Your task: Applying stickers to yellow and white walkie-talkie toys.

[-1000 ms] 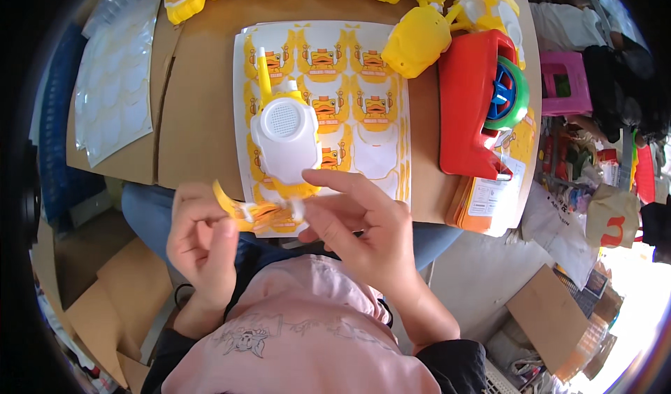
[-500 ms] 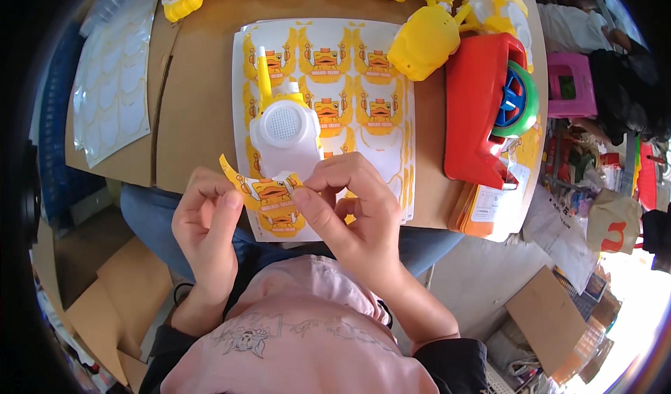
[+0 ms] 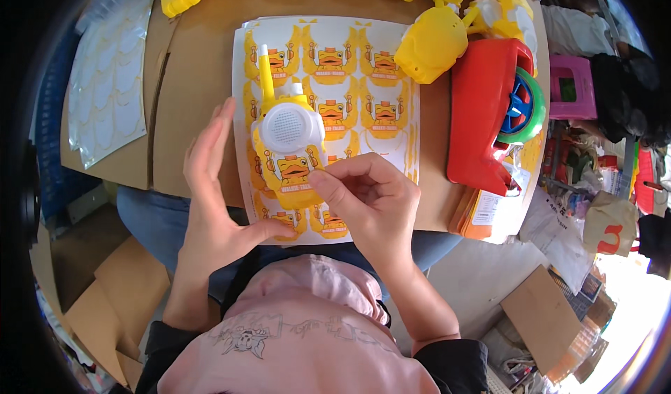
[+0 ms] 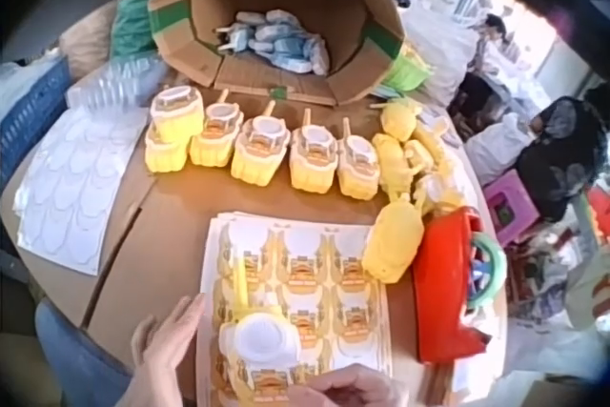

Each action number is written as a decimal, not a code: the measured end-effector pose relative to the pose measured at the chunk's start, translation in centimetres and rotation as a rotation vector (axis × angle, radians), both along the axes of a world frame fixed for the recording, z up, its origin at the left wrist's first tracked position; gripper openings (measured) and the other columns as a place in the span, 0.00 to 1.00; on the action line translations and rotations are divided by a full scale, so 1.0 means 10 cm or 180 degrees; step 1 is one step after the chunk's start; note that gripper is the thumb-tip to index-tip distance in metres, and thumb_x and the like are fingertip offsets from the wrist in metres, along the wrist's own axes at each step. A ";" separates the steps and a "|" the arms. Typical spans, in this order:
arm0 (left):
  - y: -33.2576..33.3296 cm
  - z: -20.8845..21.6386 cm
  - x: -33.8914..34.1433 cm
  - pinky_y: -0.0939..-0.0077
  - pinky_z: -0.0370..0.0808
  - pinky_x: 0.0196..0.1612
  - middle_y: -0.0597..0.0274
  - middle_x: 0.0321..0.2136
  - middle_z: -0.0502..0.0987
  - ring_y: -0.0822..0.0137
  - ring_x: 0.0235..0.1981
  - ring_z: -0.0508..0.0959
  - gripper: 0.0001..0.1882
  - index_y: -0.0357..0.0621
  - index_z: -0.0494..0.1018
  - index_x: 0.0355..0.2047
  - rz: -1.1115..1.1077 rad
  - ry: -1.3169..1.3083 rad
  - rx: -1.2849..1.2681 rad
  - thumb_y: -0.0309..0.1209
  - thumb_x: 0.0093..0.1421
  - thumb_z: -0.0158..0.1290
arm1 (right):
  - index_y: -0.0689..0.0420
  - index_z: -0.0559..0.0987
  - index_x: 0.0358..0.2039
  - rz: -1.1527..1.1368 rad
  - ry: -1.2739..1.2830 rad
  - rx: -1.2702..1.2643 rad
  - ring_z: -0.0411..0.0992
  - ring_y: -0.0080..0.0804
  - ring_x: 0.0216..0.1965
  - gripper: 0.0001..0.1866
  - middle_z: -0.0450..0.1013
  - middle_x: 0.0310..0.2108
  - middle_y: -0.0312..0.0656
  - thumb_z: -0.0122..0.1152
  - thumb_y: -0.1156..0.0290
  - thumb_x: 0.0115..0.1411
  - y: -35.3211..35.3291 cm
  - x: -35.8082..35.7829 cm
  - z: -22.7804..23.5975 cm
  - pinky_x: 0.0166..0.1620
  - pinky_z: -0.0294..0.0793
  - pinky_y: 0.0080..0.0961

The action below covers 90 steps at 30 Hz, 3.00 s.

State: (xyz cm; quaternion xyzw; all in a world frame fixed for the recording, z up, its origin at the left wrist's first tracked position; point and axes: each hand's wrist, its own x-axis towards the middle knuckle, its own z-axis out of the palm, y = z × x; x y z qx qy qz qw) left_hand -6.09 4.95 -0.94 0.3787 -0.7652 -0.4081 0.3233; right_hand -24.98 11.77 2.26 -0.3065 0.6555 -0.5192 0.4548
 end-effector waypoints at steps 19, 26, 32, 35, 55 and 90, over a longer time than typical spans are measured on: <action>0.02 -0.09 -0.04 0.46 0.36 0.68 0.50 0.64 0.64 0.56 0.69 0.58 0.63 0.38 0.44 0.68 0.0027 -0.0573 -0.0159 0.50 0.42 0.71 | 0.66 0.79 0.31 0.0022 0.0003 0.0221 0.73 0.15 0.25 0.07 0.77 0.26 0.37 0.70 0.78 0.56 -0.03 -0.02 -0.04 0.28 0.74 0.11; 0.03 -0.11 -0.04 0.46 0.35 0.68 0.50 0.64 0.65 0.56 0.69 0.58 0.61 0.39 0.46 0.67 0.0038 -0.0508 -0.0205 0.50 0.42 0.71 | 0.66 0.79 0.31 0.0050 0.0009 0.0221 0.73 0.15 0.25 0.07 0.77 0.26 0.37 0.70 0.78 0.56 -0.02 -0.03 -0.06 0.27 0.73 0.11; 0.02 -0.12 -0.03 0.46 0.35 0.68 0.50 0.64 0.65 0.56 0.69 0.58 0.61 0.40 0.46 0.67 0.0054 -0.0510 -0.0247 0.51 0.42 0.71 | 0.66 0.79 0.31 0.0046 -0.0013 0.0217 0.73 0.15 0.24 0.07 0.77 0.26 0.38 0.70 0.78 0.56 -0.03 -0.04 -0.06 0.27 0.73 0.11; 0.02 -0.11 -0.03 0.46 0.35 0.68 0.50 0.64 0.65 0.56 0.69 0.58 0.61 0.40 0.46 0.66 0.0047 -0.0509 -0.0218 0.51 0.42 0.71 | 0.66 0.79 0.31 0.0049 -0.0262 0.0195 0.72 0.15 0.23 0.07 0.77 0.26 0.38 0.70 0.78 0.56 -0.02 -0.07 -0.07 0.26 0.73 0.11; 0.04 -0.15 -0.05 0.38 0.37 0.66 0.48 0.62 0.65 0.54 0.66 0.62 0.58 0.44 0.52 0.64 0.0078 -0.0238 -0.0293 0.42 0.38 0.74 | 0.66 0.79 0.30 0.0011 0.0024 0.0282 0.72 0.14 0.22 0.08 0.77 0.24 0.37 0.70 0.77 0.56 -0.03 -0.07 -0.05 0.24 0.72 0.10; 0.00 -0.09 -0.02 0.38 0.39 0.66 0.48 0.61 0.68 0.48 0.66 0.63 0.41 0.51 0.69 0.54 -0.0078 -0.0811 -0.0950 0.52 0.42 0.70 | 0.65 0.78 0.29 0.0032 -0.0004 0.0308 0.72 0.14 0.22 0.07 0.76 0.23 0.36 0.70 0.77 0.55 -0.06 -0.08 -0.07 0.24 0.71 0.10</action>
